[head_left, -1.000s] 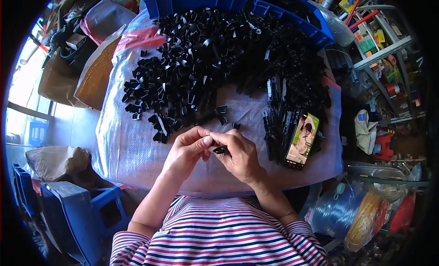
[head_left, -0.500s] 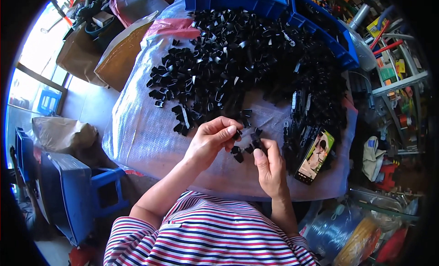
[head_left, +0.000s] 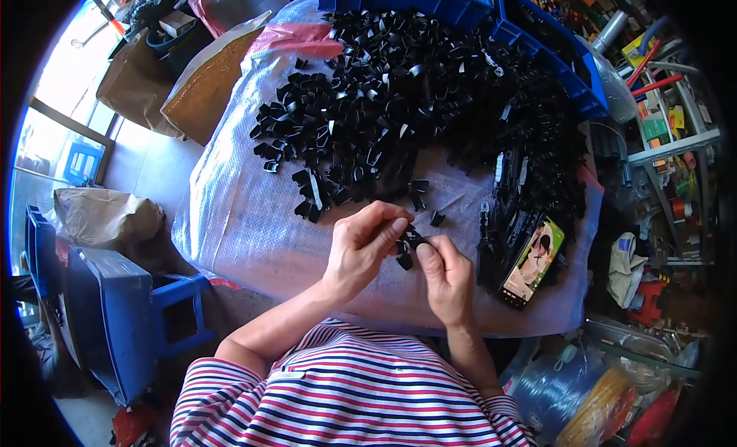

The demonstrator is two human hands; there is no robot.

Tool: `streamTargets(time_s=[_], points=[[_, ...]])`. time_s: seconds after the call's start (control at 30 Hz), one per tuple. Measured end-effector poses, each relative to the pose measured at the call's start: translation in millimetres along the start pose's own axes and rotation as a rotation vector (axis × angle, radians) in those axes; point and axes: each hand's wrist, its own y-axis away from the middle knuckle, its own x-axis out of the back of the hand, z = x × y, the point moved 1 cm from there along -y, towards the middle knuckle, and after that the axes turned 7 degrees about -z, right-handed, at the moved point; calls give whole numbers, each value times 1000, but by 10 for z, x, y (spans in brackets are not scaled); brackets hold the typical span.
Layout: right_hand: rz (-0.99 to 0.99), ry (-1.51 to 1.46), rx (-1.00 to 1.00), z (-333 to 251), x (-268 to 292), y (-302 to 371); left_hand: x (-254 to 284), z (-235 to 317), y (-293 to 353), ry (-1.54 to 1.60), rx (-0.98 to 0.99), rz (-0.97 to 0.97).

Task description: Assembling small black plastic components by hand at a workbench.

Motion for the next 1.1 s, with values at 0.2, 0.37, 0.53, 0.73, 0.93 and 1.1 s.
streamTargets(time_s=[0.2, 0.37, 0.53, 0.73, 0.93, 1.1], points=[[19, 11, 53, -64, -199, -82, 88, -65, 80, 22, -136, 18], [-79, 393, 252, -102, 23, -581, 360, -74, -67, 898, -42, -73], [-150, 697, 349, 121, 34, -731, 448, -18, -160, 738, -95, -258], [58, 242, 20, 1, 321, -345, 35, -170, -1, -899, -420, -90], [14, -149, -11, 40, 278, 23, 143, -207, -92, -554, -185, -100], [64, 126, 279, -100, 70, -51, 125, -165, -99, 437, 244, -217]])
